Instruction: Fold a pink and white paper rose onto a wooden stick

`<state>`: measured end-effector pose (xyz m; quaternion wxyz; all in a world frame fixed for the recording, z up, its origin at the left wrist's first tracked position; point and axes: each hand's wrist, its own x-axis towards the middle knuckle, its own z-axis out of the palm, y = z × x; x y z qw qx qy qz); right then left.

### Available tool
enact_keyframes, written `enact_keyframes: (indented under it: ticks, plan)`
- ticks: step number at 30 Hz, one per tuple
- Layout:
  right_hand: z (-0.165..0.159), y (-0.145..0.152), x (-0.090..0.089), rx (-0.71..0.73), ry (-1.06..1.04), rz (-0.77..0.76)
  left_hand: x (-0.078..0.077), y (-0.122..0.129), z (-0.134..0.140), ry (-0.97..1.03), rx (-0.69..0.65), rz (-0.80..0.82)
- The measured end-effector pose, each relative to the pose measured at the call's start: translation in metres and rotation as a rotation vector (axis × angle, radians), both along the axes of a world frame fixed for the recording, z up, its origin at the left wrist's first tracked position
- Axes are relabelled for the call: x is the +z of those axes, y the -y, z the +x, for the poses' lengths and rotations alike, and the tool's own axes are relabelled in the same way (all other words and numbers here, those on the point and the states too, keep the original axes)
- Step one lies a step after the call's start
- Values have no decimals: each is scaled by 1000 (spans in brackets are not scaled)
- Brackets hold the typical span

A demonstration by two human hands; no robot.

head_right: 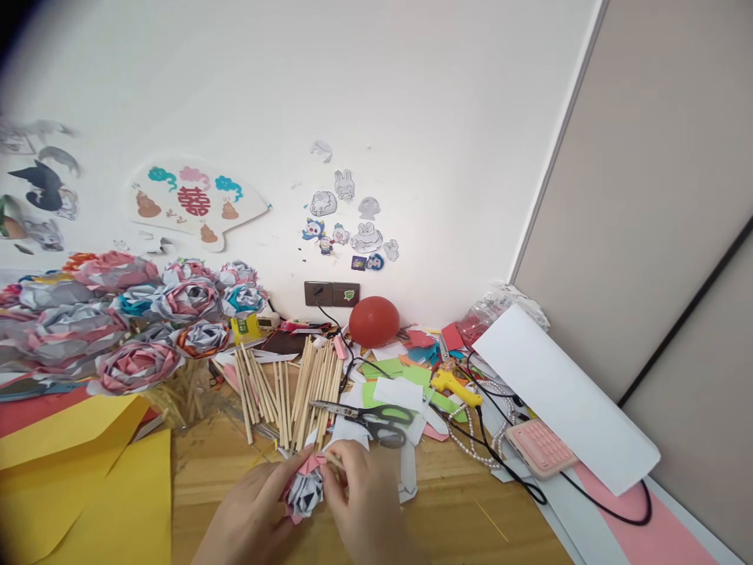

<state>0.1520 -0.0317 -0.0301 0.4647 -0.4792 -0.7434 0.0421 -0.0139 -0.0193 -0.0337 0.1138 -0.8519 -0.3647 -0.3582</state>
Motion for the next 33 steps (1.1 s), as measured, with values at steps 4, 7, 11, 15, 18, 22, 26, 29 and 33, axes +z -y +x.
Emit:
enact_keyframes:
  ticks: [4,7,11,15,18,22,26,29,33]
  plan:
    - [-1,1,-1,-90,93,152,-1,1,-1,0,9,14]
    - [-2,1,-1,-84,74,177,-4,1,-1,-2,6,11]
    - [-3,1,-1,-62,38,182,-5,0,-1,5,5,2]
    - [-3,1,-1,-46,36,194,-4,1,-1,5,-3,-4]
    - [-3,1,-1,-29,32,197,-4,1,-2,11,3,-4]
    - [-2,1,-3,-7,91,244,-5,1,-1,8,3,8]
    - [0,3,-2,7,204,291,-4,0,-2,9,10,4]
    - [2,3,1,21,263,269,-4,-2,-3,13,21,-7]
    - [4,2,2,20,214,250,-5,-3,-3,27,22,-59]
